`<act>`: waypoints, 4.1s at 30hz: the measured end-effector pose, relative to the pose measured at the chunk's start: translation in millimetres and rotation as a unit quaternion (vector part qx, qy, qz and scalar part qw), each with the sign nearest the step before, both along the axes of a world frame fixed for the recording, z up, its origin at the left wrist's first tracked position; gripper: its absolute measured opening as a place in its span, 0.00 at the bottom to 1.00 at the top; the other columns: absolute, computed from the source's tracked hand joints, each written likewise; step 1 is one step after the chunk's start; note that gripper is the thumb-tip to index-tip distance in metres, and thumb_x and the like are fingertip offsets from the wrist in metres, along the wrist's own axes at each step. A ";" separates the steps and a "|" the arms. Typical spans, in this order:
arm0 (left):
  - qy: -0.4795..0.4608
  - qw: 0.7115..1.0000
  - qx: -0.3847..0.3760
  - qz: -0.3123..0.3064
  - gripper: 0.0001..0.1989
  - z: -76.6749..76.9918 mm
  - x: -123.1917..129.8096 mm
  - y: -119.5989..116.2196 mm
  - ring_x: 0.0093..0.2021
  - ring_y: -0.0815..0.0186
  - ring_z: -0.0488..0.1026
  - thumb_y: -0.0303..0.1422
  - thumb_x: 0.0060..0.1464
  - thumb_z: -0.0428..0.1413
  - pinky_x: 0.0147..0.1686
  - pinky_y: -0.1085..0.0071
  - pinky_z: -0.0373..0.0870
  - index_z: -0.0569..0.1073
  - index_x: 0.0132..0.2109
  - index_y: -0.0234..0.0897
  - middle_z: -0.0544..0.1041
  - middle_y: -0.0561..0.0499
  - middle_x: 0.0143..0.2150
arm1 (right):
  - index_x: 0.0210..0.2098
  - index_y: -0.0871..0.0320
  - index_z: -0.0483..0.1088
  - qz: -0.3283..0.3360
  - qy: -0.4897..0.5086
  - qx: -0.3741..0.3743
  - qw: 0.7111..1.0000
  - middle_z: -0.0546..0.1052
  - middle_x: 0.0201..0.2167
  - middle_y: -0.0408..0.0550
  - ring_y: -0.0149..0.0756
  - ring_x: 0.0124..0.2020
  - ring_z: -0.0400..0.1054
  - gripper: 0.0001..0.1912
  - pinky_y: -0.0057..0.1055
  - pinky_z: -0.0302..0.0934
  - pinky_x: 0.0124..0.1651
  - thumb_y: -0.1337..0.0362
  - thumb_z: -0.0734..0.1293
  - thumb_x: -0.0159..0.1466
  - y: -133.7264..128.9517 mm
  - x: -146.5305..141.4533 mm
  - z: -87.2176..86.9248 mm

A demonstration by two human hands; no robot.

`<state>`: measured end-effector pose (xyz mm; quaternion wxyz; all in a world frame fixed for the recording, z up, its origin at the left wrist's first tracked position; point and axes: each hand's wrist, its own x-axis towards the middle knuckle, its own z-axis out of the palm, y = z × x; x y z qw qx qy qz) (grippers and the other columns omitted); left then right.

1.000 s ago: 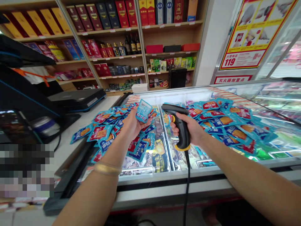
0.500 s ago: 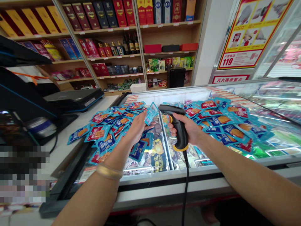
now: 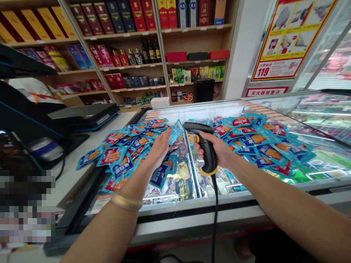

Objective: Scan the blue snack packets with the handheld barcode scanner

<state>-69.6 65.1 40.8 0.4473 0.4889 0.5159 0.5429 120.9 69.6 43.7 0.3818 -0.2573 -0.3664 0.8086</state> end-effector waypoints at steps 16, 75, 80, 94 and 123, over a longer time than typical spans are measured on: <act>0.432 0.869 0.241 -0.008 0.23 4.4 108.0 34.4 0.54 0.57 0.68 0.38 0.64 0.42 0.56 0.59 0.63 0.67 0.59 0.32 0.72 0.38 0.51 | 0.32 0.58 0.67 -0.163 0.056 0.063 0.983 0.66 0.22 0.41 0.25 0.19 0.57 0.11 0.21 0.59 0.20 0.57 0.66 0.60 26.0 115.0 10.3; 0.548 0.835 0.000 0.058 0.35 11.7 -55.4 -2.2 0.45 0.52 0.76 0.41 0.40 0.63 0.47 0.63 0.70 0.70 0.58 0.40 0.79 0.44 0.45 | 0.29 0.59 0.67 -0.001 -0.004 -0.004 1.000 0.67 0.21 0.42 0.26 0.19 0.58 0.11 0.23 0.57 0.21 0.57 0.67 0.59 5.6 -4.7 -3.3; 0.387 0.921 -0.002 0.035 0.35 10.2 -60.7 -1.4 0.40 0.57 0.77 0.41 0.39 0.63 0.40 0.66 0.72 0.70 0.57 0.37 0.81 0.46 0.39 | 0.29 0.60 0.67 -0.008 0.000 -0.011 1.000 0.67 0.20 0.42 0.26 0.18 0.57 0.11 0.22 0.57 0.21 0.58 0.66 0.60 4.0 -5.2 -1.1; -0.088 0.992 -0.084 0.030 0.12 25.5 -47.8 -4.7 0.34 0.61 0.79 0.40 0.56 0.54 0.35 0.65 0.77 0.74 0.41 0.37 0.80 0.48 0.34 | 0.29 0.60 0.66 -0.001 0.016 -0.015 1.000 0.67 0.20 0.42 0.25 0.17 0.58 0.11 0.22 0.57 0.20 0.58 0.65 0.61 3.3 -5.6 0.9; -0.091 0.988 -0.092 -0.087 0.11 19.0 -32.6 -9.8 0.39 0.59 0.79 0.37 0.55 0.54 0.34 0.66 0.78 0.74 0.38 0.33 0.81 0.43 0.37 | 0.29 0.60 0.66 0.023 0.006 0.020 1.000 0.68 0.21 0.41 0.24 0.19 0.59 0.12 0.22 0.58 0.22 0.57 0.68 0.59 0.4 -5.5 0.9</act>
